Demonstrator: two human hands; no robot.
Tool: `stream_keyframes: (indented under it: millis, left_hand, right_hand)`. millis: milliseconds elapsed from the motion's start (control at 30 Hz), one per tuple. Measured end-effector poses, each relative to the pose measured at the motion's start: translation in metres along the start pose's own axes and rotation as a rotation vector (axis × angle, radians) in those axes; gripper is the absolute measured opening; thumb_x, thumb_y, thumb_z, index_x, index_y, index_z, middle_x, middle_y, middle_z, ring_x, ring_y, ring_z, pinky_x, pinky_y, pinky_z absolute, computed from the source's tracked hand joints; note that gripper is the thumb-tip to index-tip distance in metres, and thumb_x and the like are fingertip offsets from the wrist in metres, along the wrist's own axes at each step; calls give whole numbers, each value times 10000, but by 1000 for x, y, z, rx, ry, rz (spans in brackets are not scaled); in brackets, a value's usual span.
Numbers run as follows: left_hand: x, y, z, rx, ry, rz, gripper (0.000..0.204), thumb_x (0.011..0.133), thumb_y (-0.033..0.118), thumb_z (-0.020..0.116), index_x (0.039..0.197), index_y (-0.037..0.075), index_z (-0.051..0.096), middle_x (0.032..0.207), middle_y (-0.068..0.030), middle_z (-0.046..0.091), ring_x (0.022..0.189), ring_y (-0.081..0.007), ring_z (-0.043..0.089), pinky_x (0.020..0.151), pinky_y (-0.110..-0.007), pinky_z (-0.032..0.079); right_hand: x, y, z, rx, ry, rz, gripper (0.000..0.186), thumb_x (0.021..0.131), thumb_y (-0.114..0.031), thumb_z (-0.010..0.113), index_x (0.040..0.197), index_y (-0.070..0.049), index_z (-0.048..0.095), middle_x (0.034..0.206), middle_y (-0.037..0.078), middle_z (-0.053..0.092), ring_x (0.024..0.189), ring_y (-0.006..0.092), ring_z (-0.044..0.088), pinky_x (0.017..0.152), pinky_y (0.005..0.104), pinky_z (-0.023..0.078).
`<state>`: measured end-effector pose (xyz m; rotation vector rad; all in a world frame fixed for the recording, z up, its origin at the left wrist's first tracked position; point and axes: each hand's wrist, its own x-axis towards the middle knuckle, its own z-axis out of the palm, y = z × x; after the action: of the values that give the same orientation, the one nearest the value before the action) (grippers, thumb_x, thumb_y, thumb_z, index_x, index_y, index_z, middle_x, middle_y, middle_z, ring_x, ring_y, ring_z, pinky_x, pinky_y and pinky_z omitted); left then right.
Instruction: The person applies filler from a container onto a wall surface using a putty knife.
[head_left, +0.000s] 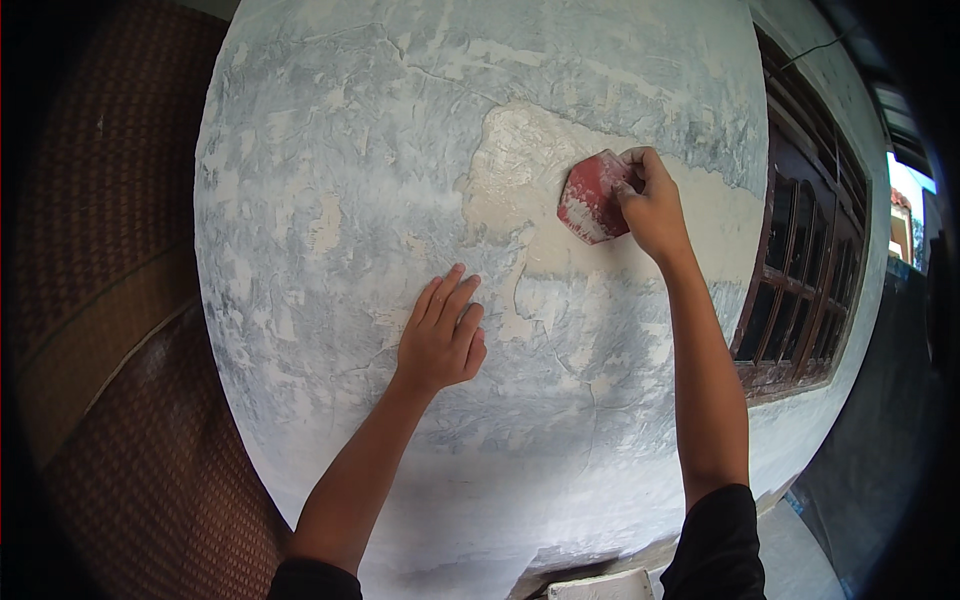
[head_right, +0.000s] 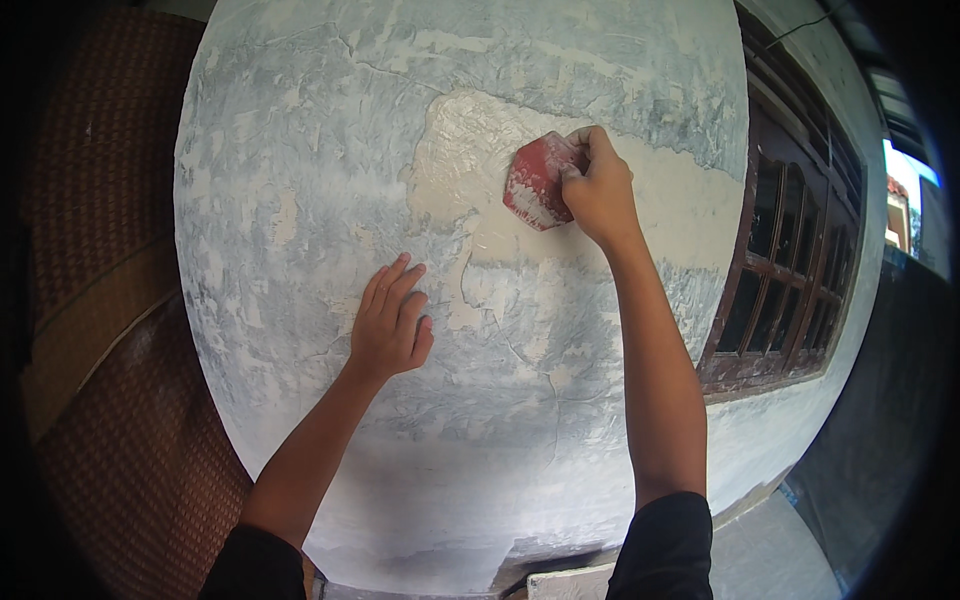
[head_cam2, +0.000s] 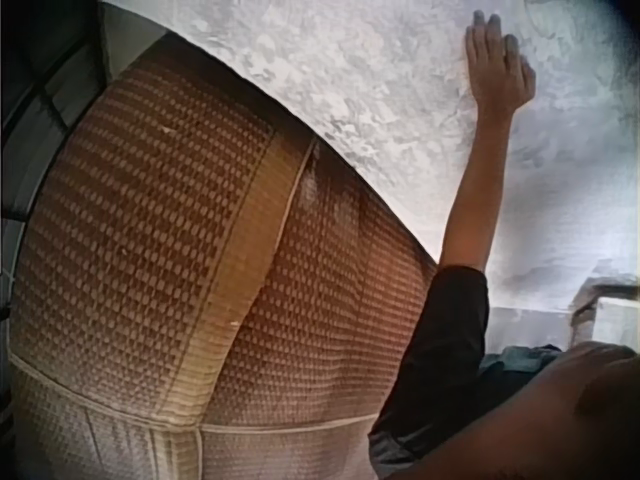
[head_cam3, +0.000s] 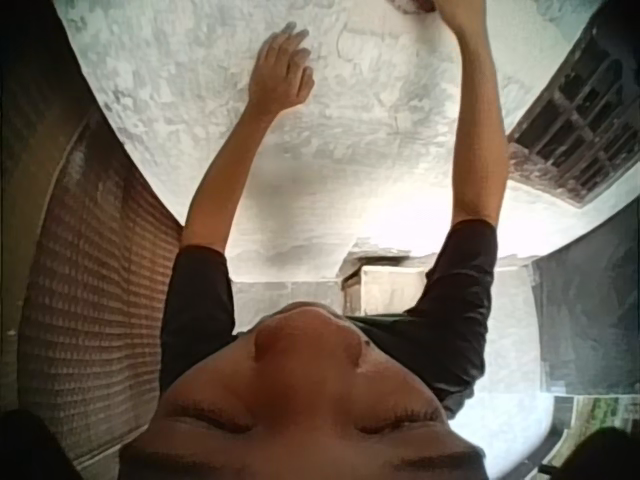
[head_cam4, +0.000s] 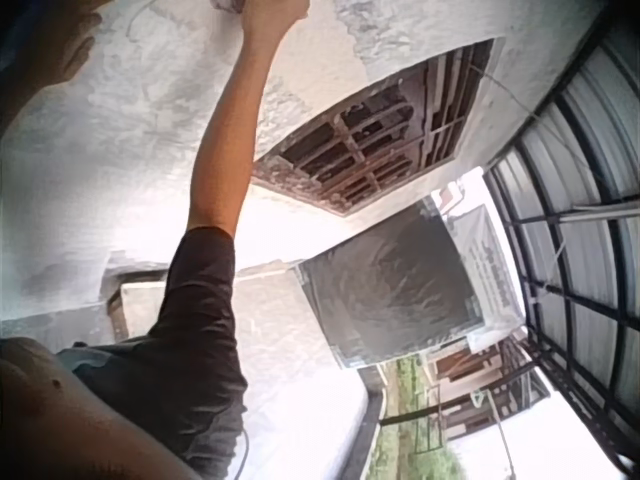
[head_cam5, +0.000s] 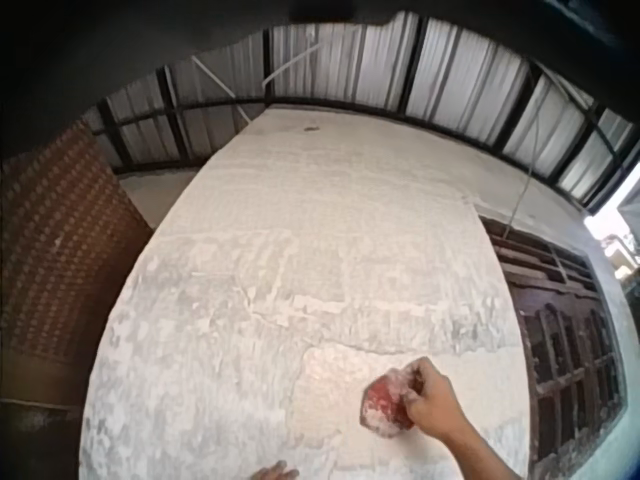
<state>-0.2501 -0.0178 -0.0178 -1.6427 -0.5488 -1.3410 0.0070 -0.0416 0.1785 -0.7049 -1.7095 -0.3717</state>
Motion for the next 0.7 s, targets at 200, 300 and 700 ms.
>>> stream_keyframes:
  millis: [200, 300, 700]
  left_hand:
    - [0, 0, 0, 1, 16, 0, 172, 866, 149, 508, 1000, 52, 553, 1314, -189, 561, 1318, -377, 491, 1098, -512, 378]
    - [1, 0, 0, 4, -2, -2, 172, 865, 152, 509, 996, 52, 556, 1310, -190, 564, 1318, -377, 490, 1097, -511, 380]
    - [-1, 1, 1, 8, 5, -11, 180, 862, 152, 506, 1003, 56, 562, 1314, -182, 567, 1323, -372, 487, 1099, -509, 380]
  right_hand:
    - [-21, -12, 4, 99, -102, 34, 288, 815, 0, 582, 1100, 0, 538, 905, 163, 660, 855, 258, 647, 819, 363, 493]
    - [-28, -3, 14, -95, -79, -57, 292, 797, 5, 581, 1086, -1, 545, 909, 193, 681, 889, 330, 673, 841, 397, 498]
    - [-21, 8, -10, 104, 122, 99, 289, 795, 35, 540, 1080, -12, 551, 899, 143, 669, 855, 192, 622, 805, 294, 480]
